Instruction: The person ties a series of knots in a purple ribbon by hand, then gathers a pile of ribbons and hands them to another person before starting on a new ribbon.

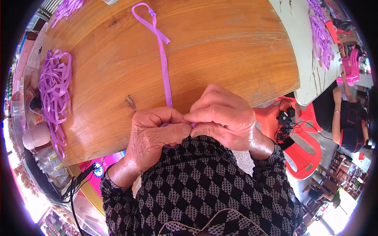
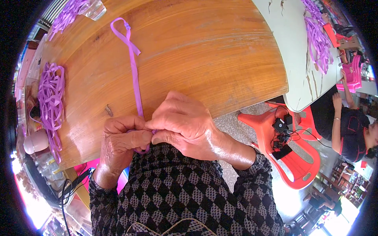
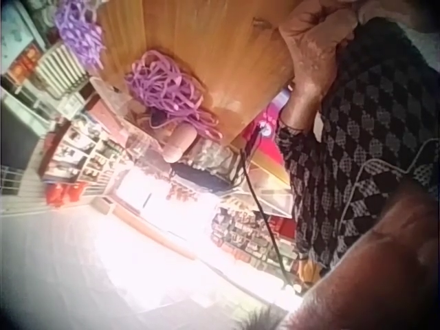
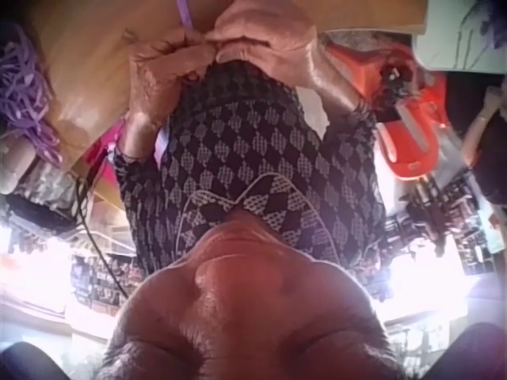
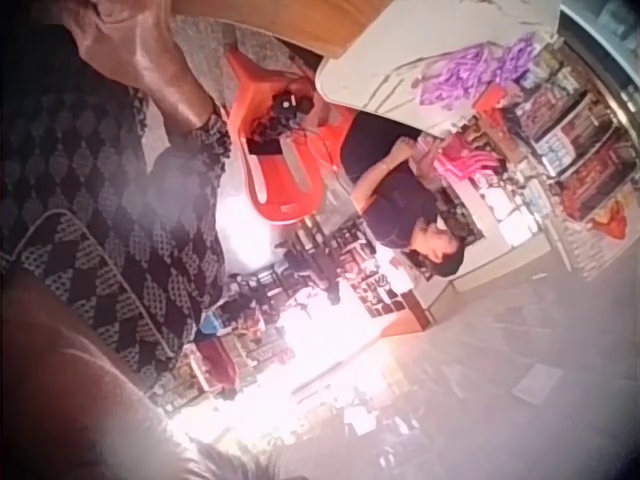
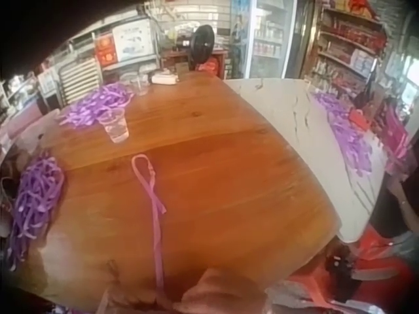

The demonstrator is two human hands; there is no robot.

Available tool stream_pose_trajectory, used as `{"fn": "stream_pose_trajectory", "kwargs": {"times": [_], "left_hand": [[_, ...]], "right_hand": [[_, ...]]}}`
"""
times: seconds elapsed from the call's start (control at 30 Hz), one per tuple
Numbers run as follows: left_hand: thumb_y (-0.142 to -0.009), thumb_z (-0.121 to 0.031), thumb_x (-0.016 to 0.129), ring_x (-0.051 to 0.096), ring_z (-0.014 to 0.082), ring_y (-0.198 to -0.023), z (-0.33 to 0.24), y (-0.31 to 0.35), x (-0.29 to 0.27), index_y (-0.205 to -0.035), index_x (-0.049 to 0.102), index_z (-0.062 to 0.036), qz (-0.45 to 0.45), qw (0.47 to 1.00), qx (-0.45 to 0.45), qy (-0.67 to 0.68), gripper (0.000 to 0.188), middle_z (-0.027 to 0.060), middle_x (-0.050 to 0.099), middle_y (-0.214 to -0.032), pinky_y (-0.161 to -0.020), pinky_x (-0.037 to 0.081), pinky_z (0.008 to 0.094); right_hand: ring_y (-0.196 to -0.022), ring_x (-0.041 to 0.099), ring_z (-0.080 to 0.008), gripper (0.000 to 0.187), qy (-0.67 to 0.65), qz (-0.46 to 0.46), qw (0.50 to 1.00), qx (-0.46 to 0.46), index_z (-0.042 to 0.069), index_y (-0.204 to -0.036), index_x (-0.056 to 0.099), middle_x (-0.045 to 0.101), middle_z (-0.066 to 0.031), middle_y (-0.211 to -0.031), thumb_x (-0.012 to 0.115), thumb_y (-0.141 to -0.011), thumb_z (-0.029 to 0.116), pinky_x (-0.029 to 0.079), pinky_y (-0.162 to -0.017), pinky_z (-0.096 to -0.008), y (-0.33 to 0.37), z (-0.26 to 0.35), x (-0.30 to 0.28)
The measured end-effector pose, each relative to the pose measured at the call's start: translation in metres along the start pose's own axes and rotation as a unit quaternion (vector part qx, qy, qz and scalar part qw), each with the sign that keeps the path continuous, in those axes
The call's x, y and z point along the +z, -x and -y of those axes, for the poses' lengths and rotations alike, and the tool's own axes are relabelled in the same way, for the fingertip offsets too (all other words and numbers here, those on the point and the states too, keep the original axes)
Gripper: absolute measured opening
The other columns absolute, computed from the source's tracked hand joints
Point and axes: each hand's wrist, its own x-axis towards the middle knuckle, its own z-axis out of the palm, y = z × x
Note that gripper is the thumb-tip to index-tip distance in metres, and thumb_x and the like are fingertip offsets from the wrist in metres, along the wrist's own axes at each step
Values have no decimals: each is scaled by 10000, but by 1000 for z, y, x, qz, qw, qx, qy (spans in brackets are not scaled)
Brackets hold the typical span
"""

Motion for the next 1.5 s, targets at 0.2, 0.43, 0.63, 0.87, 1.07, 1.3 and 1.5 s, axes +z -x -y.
{"fn": "stream_pose_trajectory", "kwargs": {"times": [0.2,0.43,0.63,0.87,1.07,1.3,1.5], "left_hand": [[-798,-128,665,480,34,-583,7,4,-4,-796,632,18,15,995,95,-32,150,-17,565,-657,-518,383,175],[-801,-85,657,479,32,-619,8,15,-7,-799,630,27,11,995,99,-22,116,-20,567,-682,-542,387,174],[-796,-59,656,493,39,-630,7,22,-2,-797,634,17,-21,989,132,-56,80,-12,579,-682,-560,404,187],[-783,-47,664,521,48,-641,9,33,-5,-784,638,23,9,981,189,-41,75,22,604,-701,-559,418,190],[-690,-10,687,561,154,-598,9,44,-11,-671,617,38,-41,991,113,54,88,101,605,-647,-552,444,253],[-734,5,592,487,65,-576,-17,44,-77,-721,620,11,-397,823,346,-213,32,18,579,-645,-531,385,200],[-762,-60,635,526,111,-693,-30,33,-141,-914,606,23,-502,736,367,-266,176,45,593,-756,-649,424,239]], "right_hand": [[-597,518,-200,195,-11,20,1000,1,29,-747,597,580,-44,-690,740,-617,3,380,-511,-295,3,5,-1],[-566,491,-191,216,-36,-10,999,13,33,-707,570,554,-39,-657,656,-565,-106,357,-501,-299,4,7,-2],[-572,462,-233,272,113,36,990,-69,15,-742,548,511,-57,-654,607,-496,-85,355,-492,-315,2,5,2],[-484,372,-219,277,151,52,975,-151,-2,-727,525,415,-55,-580,576,-458,37,266,-425,-335,-9,15,2],[-497,373,-202,159,132,59,969,-201,15,-667,521,420,-54,-595,559,-528,82,276,-446,-330,-15,17,4],[-608,483,-269,74,320,-15,945,-57,35,-786,544,517,-74,-684,604,-748,53,426,-584,-369,-90,-24,-21],[-629,519,-292,106,433,37,898,-63,43,-757,554,545,-94,-679,638,-700,74,430,-605,-426,-118,-62,10]]}}
